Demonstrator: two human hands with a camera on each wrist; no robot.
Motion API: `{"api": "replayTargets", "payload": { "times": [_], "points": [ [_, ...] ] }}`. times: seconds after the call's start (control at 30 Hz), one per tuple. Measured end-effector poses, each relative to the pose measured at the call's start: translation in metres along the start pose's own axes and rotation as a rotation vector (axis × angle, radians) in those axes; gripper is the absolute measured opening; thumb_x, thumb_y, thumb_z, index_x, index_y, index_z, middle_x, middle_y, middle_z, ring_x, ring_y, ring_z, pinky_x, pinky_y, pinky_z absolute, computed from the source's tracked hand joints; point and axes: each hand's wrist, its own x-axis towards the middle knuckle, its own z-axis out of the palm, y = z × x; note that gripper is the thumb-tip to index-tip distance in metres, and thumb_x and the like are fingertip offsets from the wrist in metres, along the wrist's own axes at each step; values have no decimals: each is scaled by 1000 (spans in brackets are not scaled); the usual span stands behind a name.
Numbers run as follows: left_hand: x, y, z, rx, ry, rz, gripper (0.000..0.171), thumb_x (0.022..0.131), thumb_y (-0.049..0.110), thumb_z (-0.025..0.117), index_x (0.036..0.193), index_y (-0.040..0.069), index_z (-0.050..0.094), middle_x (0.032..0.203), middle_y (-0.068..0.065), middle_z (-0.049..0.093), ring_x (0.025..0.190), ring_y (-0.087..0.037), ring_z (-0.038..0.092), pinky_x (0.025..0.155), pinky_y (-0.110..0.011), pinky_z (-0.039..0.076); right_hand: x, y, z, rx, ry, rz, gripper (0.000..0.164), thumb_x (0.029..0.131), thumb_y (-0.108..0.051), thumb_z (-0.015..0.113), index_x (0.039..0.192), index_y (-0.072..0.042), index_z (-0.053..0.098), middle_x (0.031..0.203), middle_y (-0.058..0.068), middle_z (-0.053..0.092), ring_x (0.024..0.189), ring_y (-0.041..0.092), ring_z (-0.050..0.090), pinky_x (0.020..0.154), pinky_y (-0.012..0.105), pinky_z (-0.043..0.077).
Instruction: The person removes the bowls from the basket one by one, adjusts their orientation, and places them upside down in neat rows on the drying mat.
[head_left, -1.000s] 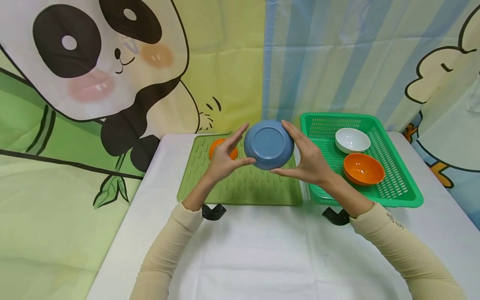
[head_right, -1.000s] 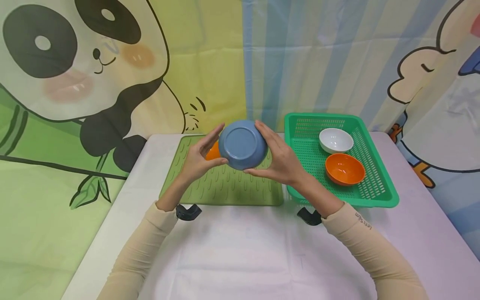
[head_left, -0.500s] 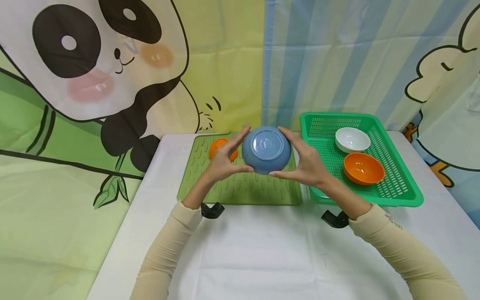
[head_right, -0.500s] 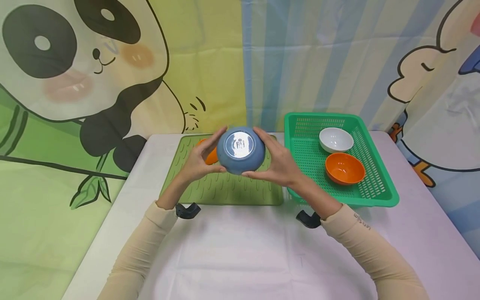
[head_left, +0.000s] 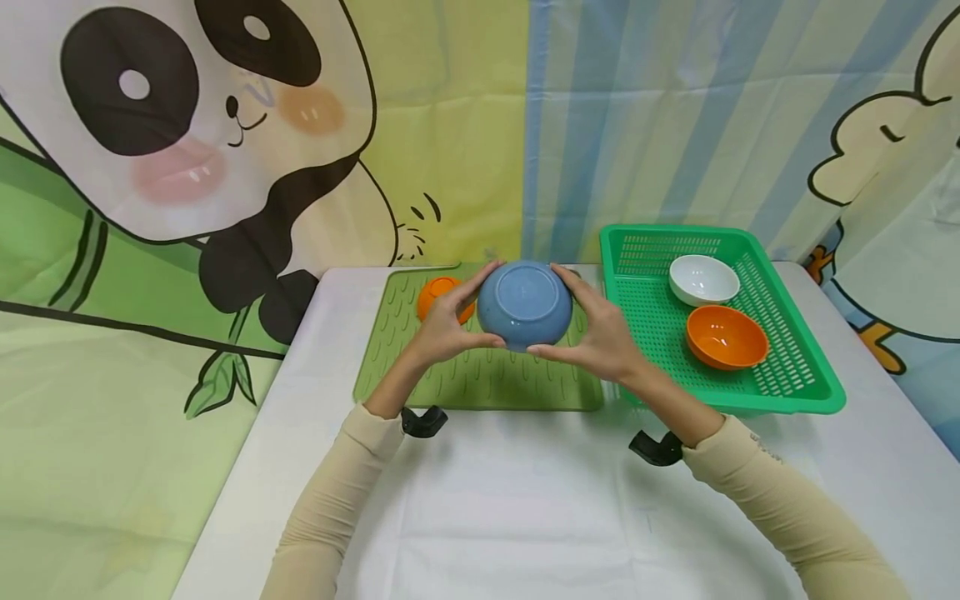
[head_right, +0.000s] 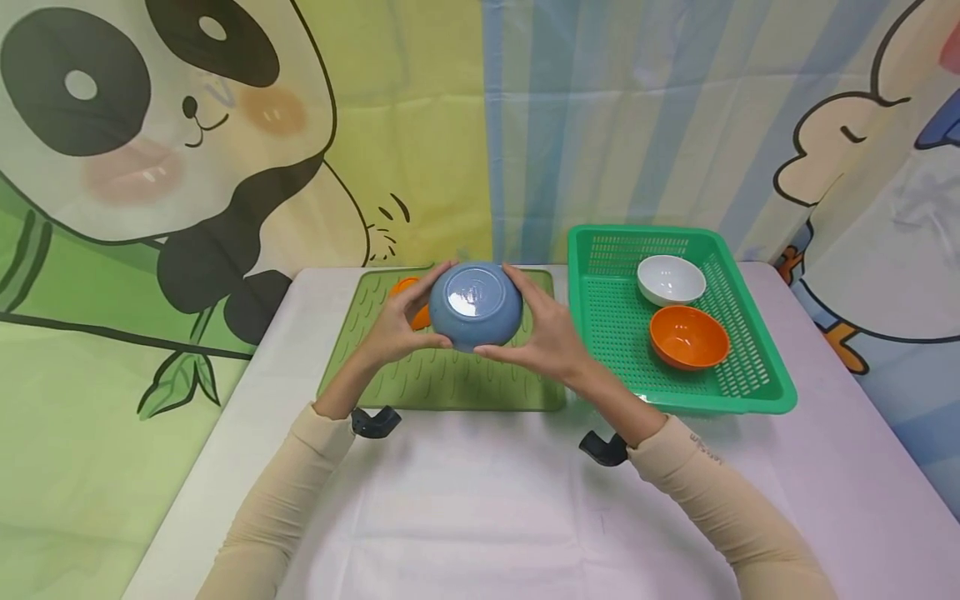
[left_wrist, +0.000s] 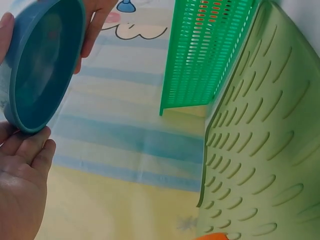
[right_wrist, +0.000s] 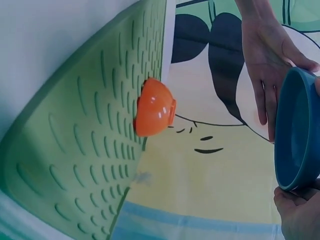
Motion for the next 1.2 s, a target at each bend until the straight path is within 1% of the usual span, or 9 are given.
{"api": "replayTargets", "payload": {
  "times": [0.07,0.13,0.3,0.43,0.53,0.77,1.0,1.07,1.2],
  "points": [
    [0,5,-1,4,-8,-10,96,66,12,82,140,-11,25,144,-26,28,133,-29,31,105,-41,32,0,0,3,18,5,4,104,60,-29,88,144,-10,31,139,12,42,122,30,45,93,47,44],
    [0,6,-2,14,-14,-29,96,66,13,81,140,-11,25,143,-27,28,132,-30,31,105,-42,32,0,1,6,29,8,12,104,60,-29,88,144,-9,30,139,11,41,123,28,44,94,45,44],
    [0,3,-5,80,-20,-80,95,65,4,83,140,-10,27,143,-24,31,130,-32,35,103,-40,35,2,3,10,42,-13,41,103,61,-27,87,145,-7,29,140,12,40,124,29,43,96,45,42],
    [0,-20,-8,177,-9,-111,97,62,3,84,142,-5,29,142,-21,34,128,-32,38,103,-38,36,10,7,9,26,-83,101,103,62,-26,87,145,-6,28,139,16,39,125,32,41,99,45,40],
    [1,-40,-10,212,5,-145,98,62,5,84,143,0,29,143,-18,35,128,-31,39,103,-39,36,20,12,6,1,-152,148,104,63,-29,86,145,-6,27,140,17,38,126,33,39,100,47,37],
    [13,-61,-16,201,51,-222,96,65,21,85,144,5,31,145,-10,33,130,-21,36,103,-36,36,50,24,-4,-57,-292,186,106,64,-33,85,145,-4,23,140,20,37,126,36,39,99,51,37],
    [27,-82,-18,181,74,-364,100,63,33,85,144,12,31,147,-4,31,131,-13,34,103,-30,36,74,48,-8,-69,-425,234,106,67,-33,83,146,-4,19,140,23,34,128,37,35,98,52,37],
    [29,-90,-18,165,69,-379,100,63,33,84,144,11,31,147,-6,31,131,-15,34,103,-33,36,78,55,-7,-64,-458,242,106,67,-33,83,146,-3,18,141,24,33,128,38,35,98,52,37],
    [34,-104,-16,199,46,-379,98,65,31,84,143,6,31,146,-9,32,130,-18,36,102,-38,37,83,69,-4,-83,-498,258,106,67,-33,83,146,-2,19,141,23,32,127,37,35,97,51,38]
  ]
}}
